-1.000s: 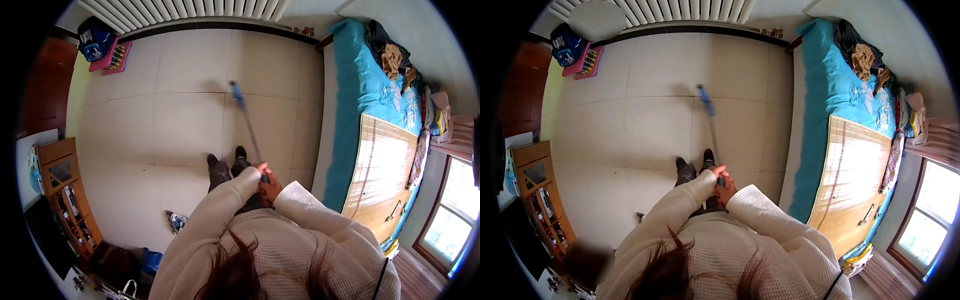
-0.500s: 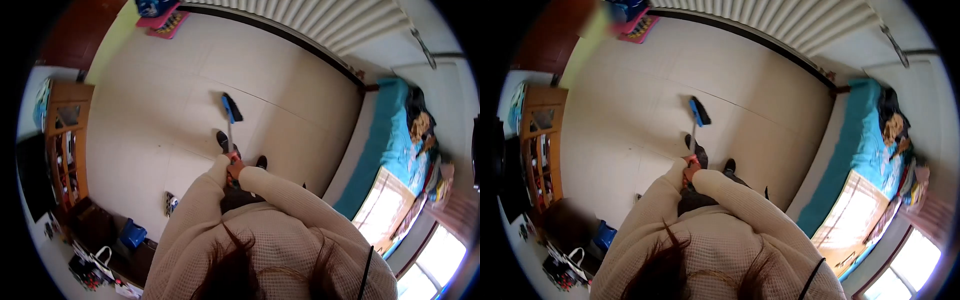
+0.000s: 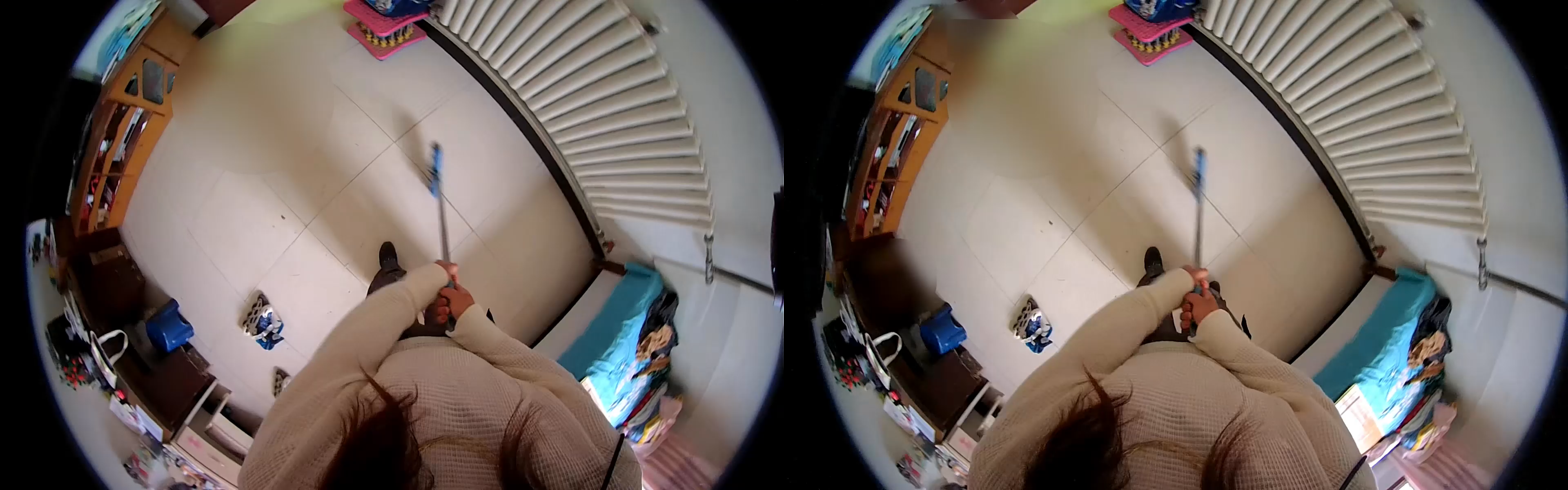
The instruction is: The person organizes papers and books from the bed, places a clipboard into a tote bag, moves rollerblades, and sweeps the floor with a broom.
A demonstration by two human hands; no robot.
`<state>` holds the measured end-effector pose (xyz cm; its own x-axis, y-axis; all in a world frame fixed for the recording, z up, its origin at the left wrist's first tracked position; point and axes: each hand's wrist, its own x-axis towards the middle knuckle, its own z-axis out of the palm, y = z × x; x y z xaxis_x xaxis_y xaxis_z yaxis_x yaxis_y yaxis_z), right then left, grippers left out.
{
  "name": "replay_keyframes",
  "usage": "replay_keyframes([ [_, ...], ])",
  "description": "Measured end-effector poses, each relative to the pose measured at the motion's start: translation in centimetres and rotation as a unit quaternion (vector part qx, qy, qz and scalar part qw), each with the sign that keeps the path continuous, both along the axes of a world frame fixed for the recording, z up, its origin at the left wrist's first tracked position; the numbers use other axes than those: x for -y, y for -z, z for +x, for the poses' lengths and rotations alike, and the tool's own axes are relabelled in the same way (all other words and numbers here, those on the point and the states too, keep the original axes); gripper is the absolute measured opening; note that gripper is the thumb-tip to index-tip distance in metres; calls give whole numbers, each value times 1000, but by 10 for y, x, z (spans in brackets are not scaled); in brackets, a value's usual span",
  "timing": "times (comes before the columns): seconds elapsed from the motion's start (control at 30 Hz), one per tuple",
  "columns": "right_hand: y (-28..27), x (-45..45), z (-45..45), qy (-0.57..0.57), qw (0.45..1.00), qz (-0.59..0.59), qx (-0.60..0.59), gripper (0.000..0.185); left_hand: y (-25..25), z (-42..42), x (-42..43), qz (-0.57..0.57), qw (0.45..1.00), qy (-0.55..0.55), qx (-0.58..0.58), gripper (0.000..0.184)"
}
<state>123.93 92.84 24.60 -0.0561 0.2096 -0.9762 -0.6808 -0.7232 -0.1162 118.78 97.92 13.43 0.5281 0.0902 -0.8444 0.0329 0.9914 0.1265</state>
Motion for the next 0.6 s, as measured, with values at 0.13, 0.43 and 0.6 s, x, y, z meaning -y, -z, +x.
replay_keyframes([
  [0.13, 33, -46, 24, 4, 997, -70, -34, 11, -7, 21, -32, 10, 999, -32, -5, 25],
  [0.43, 50, -159, -35, -341, 935, 84, -35, 8, 10, -66, -130, 38, 938, -245, -244, 28],
  [0.6, 13, -174, -8, -607, 788, 96, -34, 51, -13, -40, -106, -44, 895, -385, -221, 20],
])
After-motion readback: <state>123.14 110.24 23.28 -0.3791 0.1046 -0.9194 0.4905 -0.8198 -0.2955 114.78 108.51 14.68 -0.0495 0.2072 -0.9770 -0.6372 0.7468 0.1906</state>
